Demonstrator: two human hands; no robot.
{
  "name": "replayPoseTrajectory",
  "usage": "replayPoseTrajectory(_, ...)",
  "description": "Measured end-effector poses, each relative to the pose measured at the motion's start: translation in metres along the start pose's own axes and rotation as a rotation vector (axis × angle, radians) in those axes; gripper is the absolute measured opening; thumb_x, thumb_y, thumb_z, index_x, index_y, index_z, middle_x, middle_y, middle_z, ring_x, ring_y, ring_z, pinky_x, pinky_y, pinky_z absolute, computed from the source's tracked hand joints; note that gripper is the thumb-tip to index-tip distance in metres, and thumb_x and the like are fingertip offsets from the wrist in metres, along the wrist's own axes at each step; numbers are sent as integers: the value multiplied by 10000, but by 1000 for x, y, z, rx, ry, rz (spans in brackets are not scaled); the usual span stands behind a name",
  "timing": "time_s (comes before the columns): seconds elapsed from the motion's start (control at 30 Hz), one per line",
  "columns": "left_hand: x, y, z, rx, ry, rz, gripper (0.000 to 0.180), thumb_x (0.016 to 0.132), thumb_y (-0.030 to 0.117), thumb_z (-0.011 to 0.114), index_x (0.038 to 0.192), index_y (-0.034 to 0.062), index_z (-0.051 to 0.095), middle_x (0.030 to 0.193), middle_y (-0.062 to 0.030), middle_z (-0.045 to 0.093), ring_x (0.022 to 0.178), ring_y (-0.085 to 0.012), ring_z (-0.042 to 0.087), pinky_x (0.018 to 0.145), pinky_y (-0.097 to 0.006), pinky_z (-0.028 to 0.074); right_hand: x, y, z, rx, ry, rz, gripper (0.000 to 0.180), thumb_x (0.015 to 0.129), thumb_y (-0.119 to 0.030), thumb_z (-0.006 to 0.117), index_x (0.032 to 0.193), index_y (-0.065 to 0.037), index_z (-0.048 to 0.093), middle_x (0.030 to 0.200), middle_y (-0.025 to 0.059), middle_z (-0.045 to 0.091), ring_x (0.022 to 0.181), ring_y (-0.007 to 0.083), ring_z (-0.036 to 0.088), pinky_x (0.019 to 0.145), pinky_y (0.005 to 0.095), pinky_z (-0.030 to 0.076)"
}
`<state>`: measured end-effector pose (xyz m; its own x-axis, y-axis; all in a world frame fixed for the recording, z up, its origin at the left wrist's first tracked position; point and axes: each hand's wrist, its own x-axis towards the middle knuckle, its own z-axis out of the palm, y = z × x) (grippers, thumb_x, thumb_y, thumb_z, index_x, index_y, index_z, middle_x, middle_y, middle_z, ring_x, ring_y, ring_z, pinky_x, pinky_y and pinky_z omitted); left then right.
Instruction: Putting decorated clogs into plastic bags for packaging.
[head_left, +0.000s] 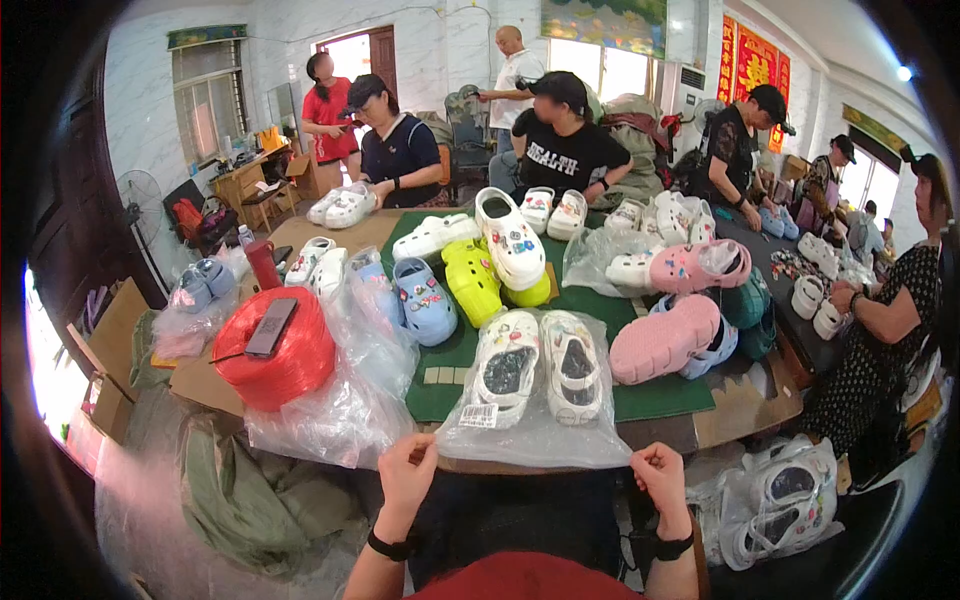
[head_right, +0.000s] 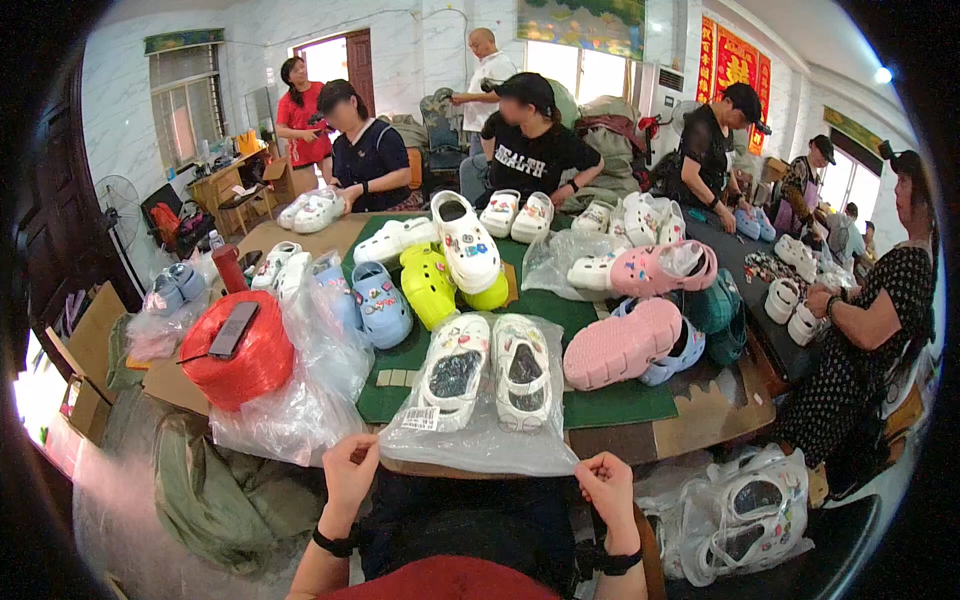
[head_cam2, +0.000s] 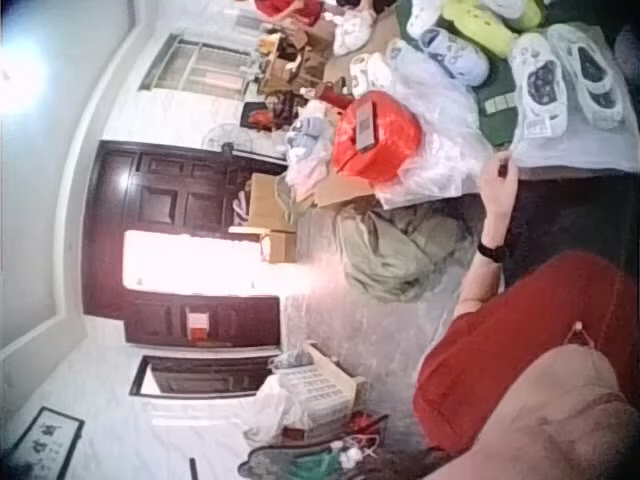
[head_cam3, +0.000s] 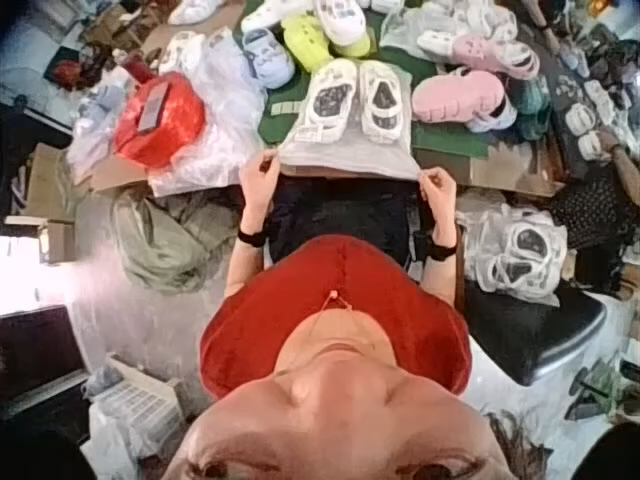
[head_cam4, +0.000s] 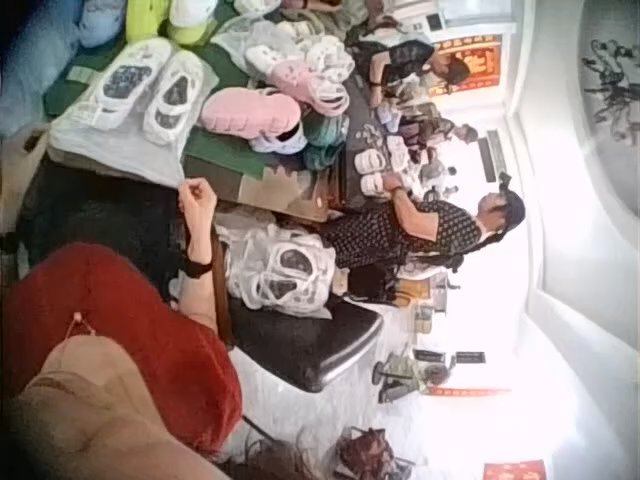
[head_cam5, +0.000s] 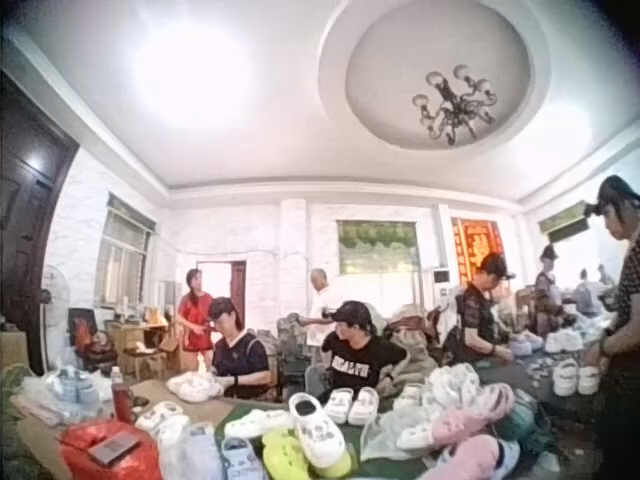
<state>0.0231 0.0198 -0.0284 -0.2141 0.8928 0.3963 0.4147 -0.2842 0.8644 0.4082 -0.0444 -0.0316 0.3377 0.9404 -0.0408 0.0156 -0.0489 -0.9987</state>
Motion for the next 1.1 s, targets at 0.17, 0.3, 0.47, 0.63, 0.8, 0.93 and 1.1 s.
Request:
replayPoseTrajectory(0.17, 3, 6, -1, 159, -52, 120, 135, 803, 39, 734, 931, 0, 712, 777, -76, 682, 668, -172, 652, 637, -295, 520, -2, -2, 0, 46, -90, 77, 212, 894, -100, 692, 1058, -41, 569, 686, 6, 616, 555, 61, 545, 485, 202, 409)
replayPoseTrajectory(0.3, 4, 56, 0, 401, -23, 405, 285, 717, 103, 790, 985, 58, 703, 954, -82, 653, 932, -313, 613, 876, -416, 489, 7, 12, 3, 110, -211, 254, 159, 937, -123, 643, 1057, -57, 563, 756, 21, 617, 625, 83, 576, 502, 212, 419)
replayPoseTrajectory(0.47, 0, 95, 31, 202, -374, 792, 386, 745, 146, 809, 1105, 94, 681, 1160, -73, 627, 1143, -314, 566, 980, -423, 462, 4, 10, 12, 352, -305, 271, 122, 950, -113, 653, 1039, -57, 590, 823, 20, 616, 710, 80, 591, 527, 214, 437)
replayPoseTrajectory(0.63, -10, 99, 103, 122, -610, 953, 370, 809, 166, 767, 1150, 70, 659, 1196, -73, 617, 1199, -303, 550, 999, -410, 476, 6, 21, 11, 421, -267, 287, 126, 964, -100, 644, 1073, -41, 663, 903, 7, 642, 800, 100, 614, 640, 236, 490)
replayPoseTrajectory(0.8, -18, 93, 146, 238, -644, 1064, 401, 822, 168, 723, 1199, 60, 633, 1157, -70, 613, 1185, -294, 543, 998, -417, 474, 1, 20, 14, 505, -219, 362, 179, 968, -80, 617, 1125, -26, 685, 959, 26, 673, 830, 126, 632, 722, 268, 517)
replayPoseTrajectory(0.93, -18, 90, 156, 264, -628, 1090, 384, 831, 163, 682, 1204, 86, 635, 1134, -67, 605, 1159, -282, 548, 987, -417, 472, 12, 41, 6, 669, -324, 338, 213, 946, -67, 614, 1148, -24, 663, 962, 36, 675, 857, 142, 638, 770, 276, 519)
replayPoseTrajectory(1.1, -13, 87, 152, 238, -581, 1132, 254, 819, 155, 634, 1067, 115, 667, 1091, -49, 602, 1112, -270, 558, 922, -397, 488, 7, 26, 18, 760, -265, 352, 290, 914, -55, 636, 1200, -52, 584, 908, 32, 647, 841, 155, 634, 780, 280, 514)
